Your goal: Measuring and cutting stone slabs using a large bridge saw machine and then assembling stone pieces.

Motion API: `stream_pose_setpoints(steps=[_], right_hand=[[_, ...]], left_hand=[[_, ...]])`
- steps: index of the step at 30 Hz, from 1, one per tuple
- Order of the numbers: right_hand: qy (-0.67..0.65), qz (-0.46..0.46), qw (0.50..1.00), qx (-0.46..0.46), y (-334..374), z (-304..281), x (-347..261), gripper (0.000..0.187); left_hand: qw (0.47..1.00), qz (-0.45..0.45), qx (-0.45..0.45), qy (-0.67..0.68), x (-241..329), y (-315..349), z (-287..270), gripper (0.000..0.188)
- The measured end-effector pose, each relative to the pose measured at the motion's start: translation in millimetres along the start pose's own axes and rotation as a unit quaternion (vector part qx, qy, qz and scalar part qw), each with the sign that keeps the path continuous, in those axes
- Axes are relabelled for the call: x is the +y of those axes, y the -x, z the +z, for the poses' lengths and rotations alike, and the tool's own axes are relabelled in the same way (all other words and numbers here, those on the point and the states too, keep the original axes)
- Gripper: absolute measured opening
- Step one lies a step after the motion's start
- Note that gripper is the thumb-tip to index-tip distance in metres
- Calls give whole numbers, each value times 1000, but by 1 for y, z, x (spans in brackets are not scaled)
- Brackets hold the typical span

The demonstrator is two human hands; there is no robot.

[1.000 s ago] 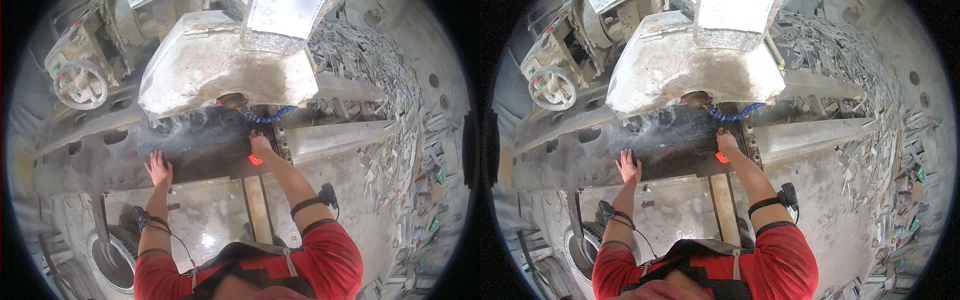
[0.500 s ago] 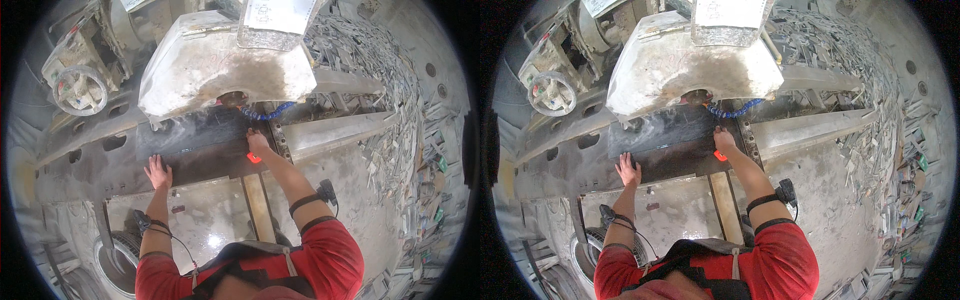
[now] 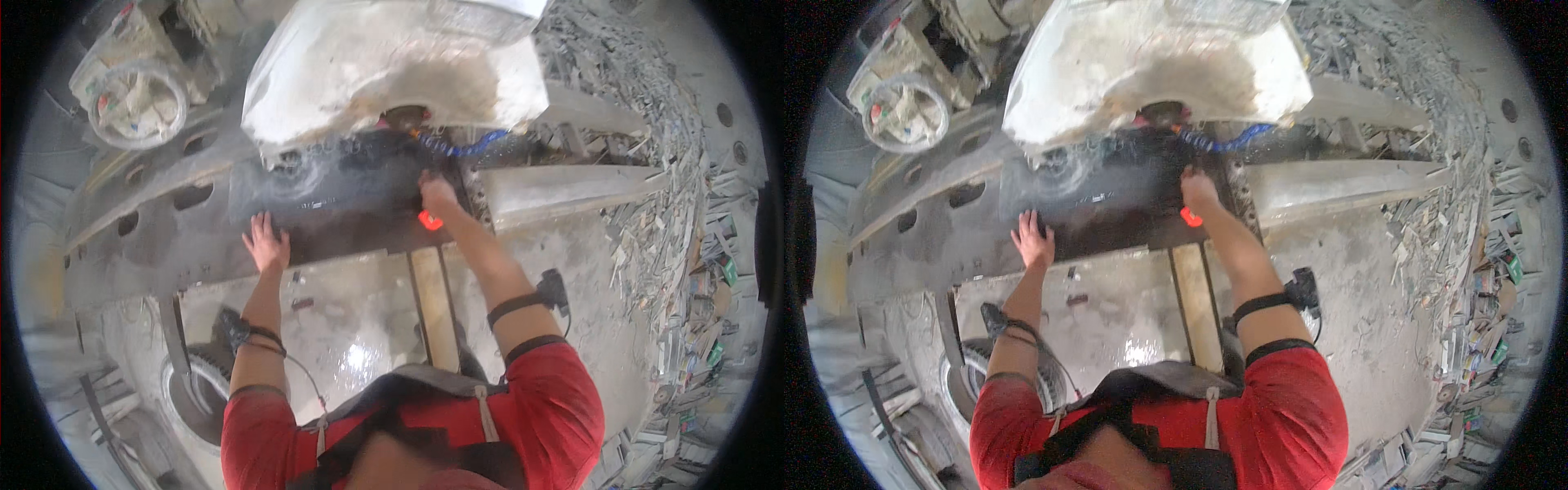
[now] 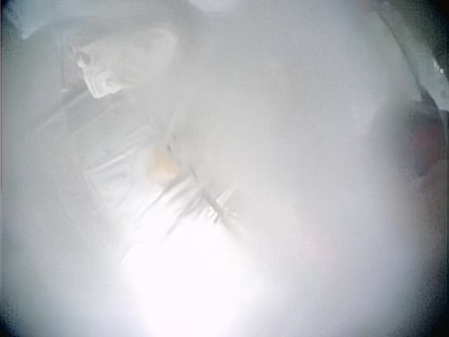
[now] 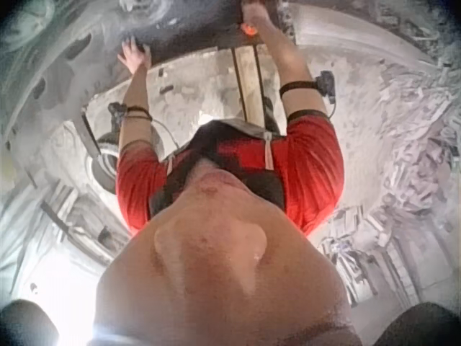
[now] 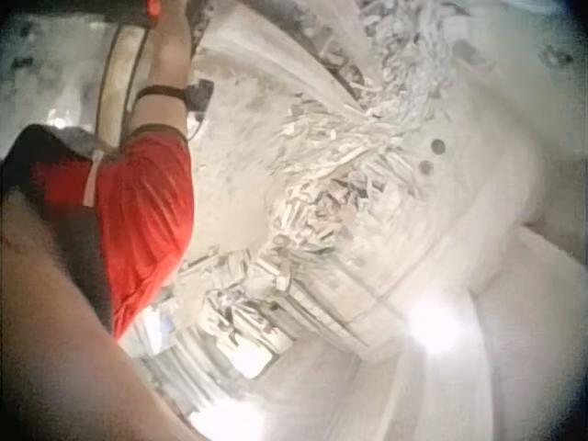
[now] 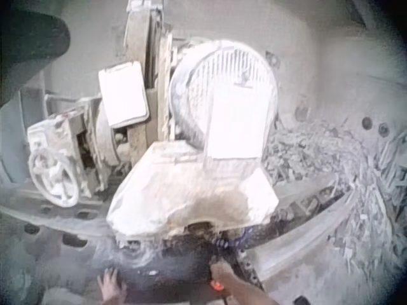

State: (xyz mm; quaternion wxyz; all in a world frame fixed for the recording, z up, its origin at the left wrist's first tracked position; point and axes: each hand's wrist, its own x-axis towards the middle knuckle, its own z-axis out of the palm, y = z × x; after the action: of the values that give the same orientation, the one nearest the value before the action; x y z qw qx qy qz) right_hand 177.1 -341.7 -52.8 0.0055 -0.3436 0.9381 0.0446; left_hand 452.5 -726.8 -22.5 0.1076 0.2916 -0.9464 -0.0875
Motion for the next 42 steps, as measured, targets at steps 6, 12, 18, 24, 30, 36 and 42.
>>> stream_pose_setpoints(steps=[6, 12, 18, 24, 30, 36, 42], right_hand=[[-54, -14, 997, -55, -5, -45, -56, 46], [-45, 1, 999, 0, -7, -6, -37, 44], [-40, -22, 998, -41, -9, -30, -58, 44], [-36, -39, 999, -7, -7, -21, -45, 50], [-43, -23, 998, -26, -9, -17, -51, 54], [-178, 104, 977, 49, 43, -34, -93, 64], [-153, 134, 971, 126, 116, -3, -111, 59]], left_hand=[[999, -38, 6, -24, -42, 21, 9, 63], [999, -20, 25, -12, -35, 12, 13, 64], [999, -24, 38, -11, -54, 20, 22, 65], [999, -19, 39, -9, -49, 17, 29, 65], [999, -24, 26, -8, -56, 12, 27, 64], [999, -32, 16, -14, -62, 13, 22, 63], [1000, 7, 19, -11, -49, 9, 29, 63]])
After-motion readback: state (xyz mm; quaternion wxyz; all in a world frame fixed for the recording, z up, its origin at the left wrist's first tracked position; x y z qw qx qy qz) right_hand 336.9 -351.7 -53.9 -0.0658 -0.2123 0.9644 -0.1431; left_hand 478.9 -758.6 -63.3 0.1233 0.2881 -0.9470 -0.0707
